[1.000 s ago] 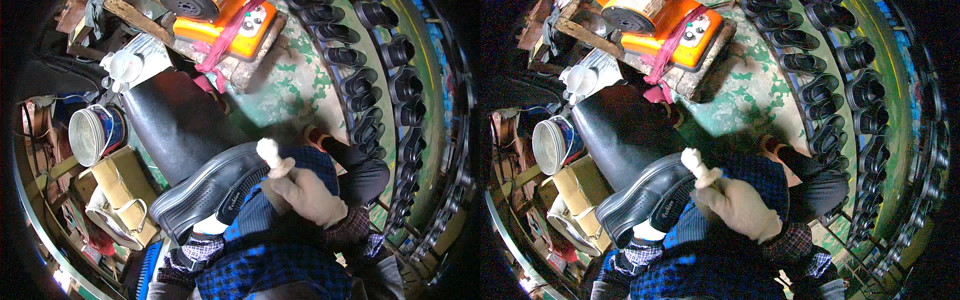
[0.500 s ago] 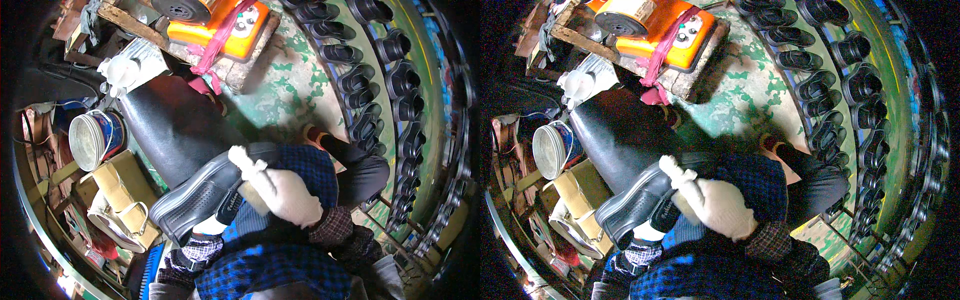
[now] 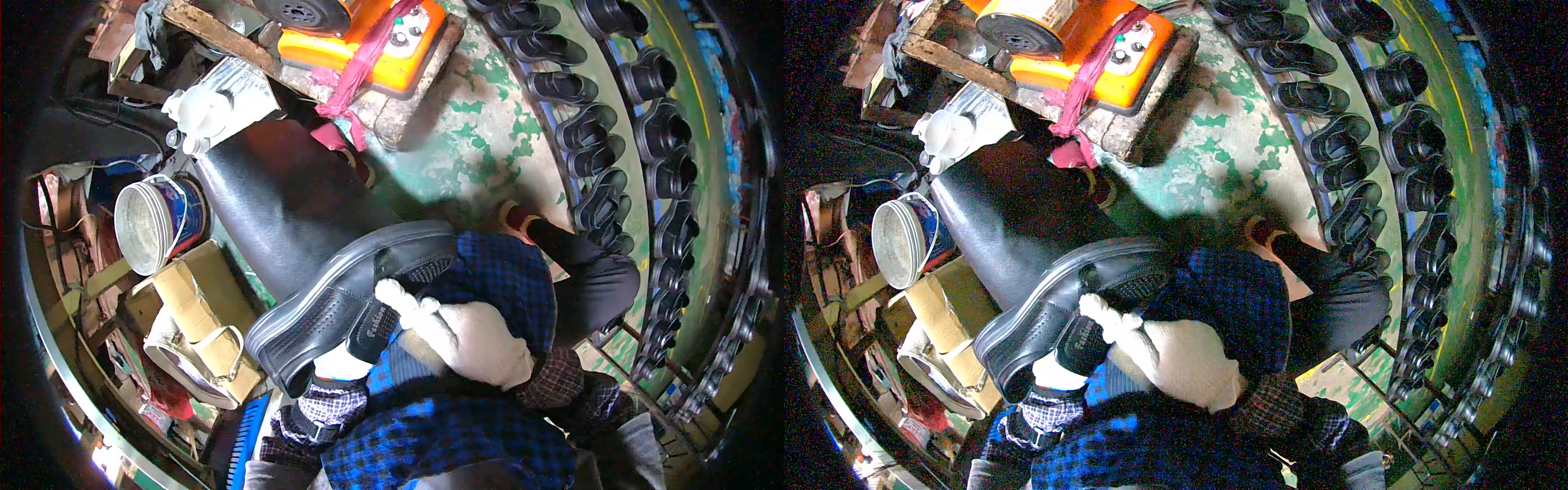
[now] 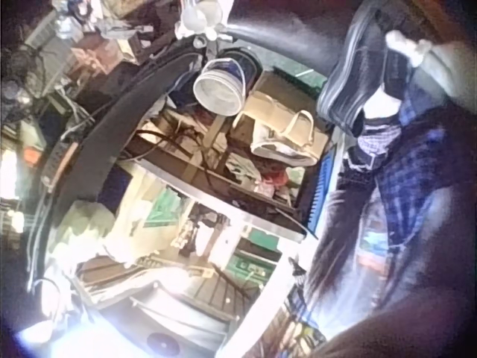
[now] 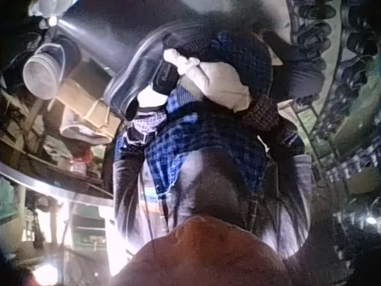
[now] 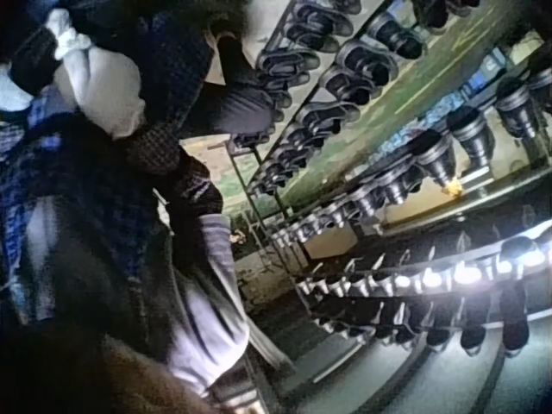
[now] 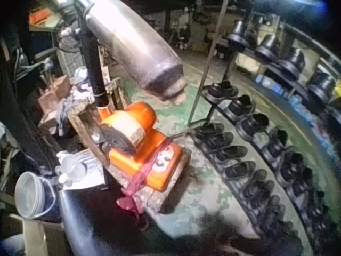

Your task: Applying a white cleaning or priming substance to the sides and sole of a black shoe using a small brush.

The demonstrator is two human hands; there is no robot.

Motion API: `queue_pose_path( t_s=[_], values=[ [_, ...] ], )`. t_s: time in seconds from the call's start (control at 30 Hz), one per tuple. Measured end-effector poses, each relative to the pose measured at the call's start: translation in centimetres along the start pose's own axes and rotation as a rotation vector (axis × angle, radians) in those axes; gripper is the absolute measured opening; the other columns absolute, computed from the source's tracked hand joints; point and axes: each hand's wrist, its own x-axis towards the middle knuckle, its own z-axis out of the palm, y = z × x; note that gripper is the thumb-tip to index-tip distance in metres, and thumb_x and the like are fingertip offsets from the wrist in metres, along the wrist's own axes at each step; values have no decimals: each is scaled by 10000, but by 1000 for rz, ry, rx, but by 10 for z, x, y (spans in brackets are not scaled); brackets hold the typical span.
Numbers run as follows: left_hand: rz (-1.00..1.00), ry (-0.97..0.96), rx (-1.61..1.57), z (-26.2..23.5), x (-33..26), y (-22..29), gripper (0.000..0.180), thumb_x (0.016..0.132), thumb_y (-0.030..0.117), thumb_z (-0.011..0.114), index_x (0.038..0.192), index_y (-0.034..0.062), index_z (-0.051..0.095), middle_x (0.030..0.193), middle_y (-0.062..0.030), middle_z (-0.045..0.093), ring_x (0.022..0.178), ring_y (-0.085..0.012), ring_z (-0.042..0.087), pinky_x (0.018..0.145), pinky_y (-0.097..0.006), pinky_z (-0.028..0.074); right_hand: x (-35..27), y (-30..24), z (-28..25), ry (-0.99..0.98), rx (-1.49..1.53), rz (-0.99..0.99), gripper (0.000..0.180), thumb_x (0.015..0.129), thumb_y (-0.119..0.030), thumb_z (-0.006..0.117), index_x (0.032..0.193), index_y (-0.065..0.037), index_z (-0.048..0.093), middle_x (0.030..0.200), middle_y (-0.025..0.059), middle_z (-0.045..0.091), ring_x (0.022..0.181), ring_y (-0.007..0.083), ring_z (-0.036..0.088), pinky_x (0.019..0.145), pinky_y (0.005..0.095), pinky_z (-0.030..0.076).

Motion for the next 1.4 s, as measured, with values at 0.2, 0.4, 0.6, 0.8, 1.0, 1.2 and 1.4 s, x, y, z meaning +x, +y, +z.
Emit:
queue_pose_path(
  t_s=[0.2,0.4,0.6,0.8,1.0,1.2,1.4],
  values=[
    [-46,155,290,29,7,10,553,1078,342,297,1493,-22,325,1523,-211,372,1431,-367,340,1236,-496,215,23,-10,-10,12,183,-117,220,1001,-146,547,1082,-12,701,781,196,669,637,331,653,554,399,475],
    [131,209,1165,57,30,3,477,1058,213,402,1506,55,360,1518,-157,423,1414,-291,395,1197,-443,316,43,-5,-9,-219,288,161,288,1017,-163,521,1196,15,658,889,228,666,719,289,653,607,368,476],
    [53,39,1660,73,42,11,632,1035,437,347,1535,50,324,1561,-207,357,1453,-339,338,1213,-476,265,48,6,-14,54,23,-256,338,951,-113,580,1273,-18,619,855,164,672,696,294,658,597,377,514],
    [57,13,1644,71,50,13,612,1055,395,358,1545,33,297,1571,-202,338,1455,-364,321,1211,-472,261,76,12,-16,189,-339,-460,434,892,-135,617,1325,-122,608,733,90,620,600,282,611,522,403,485],
    [59,99,1665,68,46,11,702,1031,490,352,1546,19,280,1597,-196,286,1473,-403,258,1234,-481,196,76,0,-27,-33,-392,-319,386,945,-212,570,1325,-159,620,724,98,635,571,270,623,495,412,471],
    [-50,155,1885,68,41,14,645,1044,395,333,1552,8,250,1586,-217,292,1473,-381,268,1238,-445,190,76,-28,-40,-153,-462,-218,319,948,-241,583,1239,-132,652,799,124,677,643,289,656,546,420,497],
    [136,-19,400,63,43,12,502,953,155,519,1443,74,451,1426,-147,523,1365,-277,465,1160,-400,352,70,-37,-35,-105,-385,-246,324,952,-258,594,1241,-122,650,845,116,697,661,293,662,578,407,512]
  ],
)
